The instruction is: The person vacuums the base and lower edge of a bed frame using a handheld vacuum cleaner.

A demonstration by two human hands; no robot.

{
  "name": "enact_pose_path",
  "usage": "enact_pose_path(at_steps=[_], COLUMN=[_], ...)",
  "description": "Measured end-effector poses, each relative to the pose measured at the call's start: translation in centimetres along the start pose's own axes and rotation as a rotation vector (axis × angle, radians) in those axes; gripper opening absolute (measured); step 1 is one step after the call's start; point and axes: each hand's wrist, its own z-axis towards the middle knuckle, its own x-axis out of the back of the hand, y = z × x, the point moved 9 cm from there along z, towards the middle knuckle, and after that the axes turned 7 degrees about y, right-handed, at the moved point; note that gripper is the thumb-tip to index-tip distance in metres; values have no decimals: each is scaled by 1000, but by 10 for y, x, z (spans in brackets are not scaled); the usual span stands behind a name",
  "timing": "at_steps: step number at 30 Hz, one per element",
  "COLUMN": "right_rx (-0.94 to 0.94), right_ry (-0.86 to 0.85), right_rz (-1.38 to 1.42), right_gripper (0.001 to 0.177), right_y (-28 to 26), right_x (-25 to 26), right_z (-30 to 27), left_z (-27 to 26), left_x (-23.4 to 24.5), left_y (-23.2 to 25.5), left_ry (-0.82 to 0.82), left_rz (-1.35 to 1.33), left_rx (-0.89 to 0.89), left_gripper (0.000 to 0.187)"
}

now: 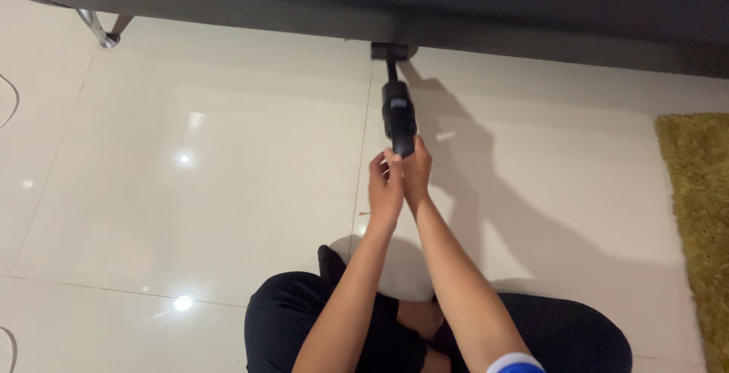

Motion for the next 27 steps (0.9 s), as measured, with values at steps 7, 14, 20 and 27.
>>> enact_pose_path(at_steps=[7, 14, 20, 27], right_rx=[-78, -77, -110, 347], right_ry=[-25, -154, -364, -198], right_rz=[-67, -160, 15, 88], right_gripper=[35, 36, 36, 55], right_y=[-5, 9, 5, -31], right_x=[-6, 32, 34, 50], right_z=[24, -38, -32, -35], left_z=[-1, -16, -11, 67], left_x=[-1, -6, -20, -33], left_y=[17, -8, 18, 33], left_ry=[25, -31, -268, 94], left_rz=[64, -38, -101, 219], left_rx=[-175, 116, 70, -167], left_gripper=[60, 51, 47, 46])
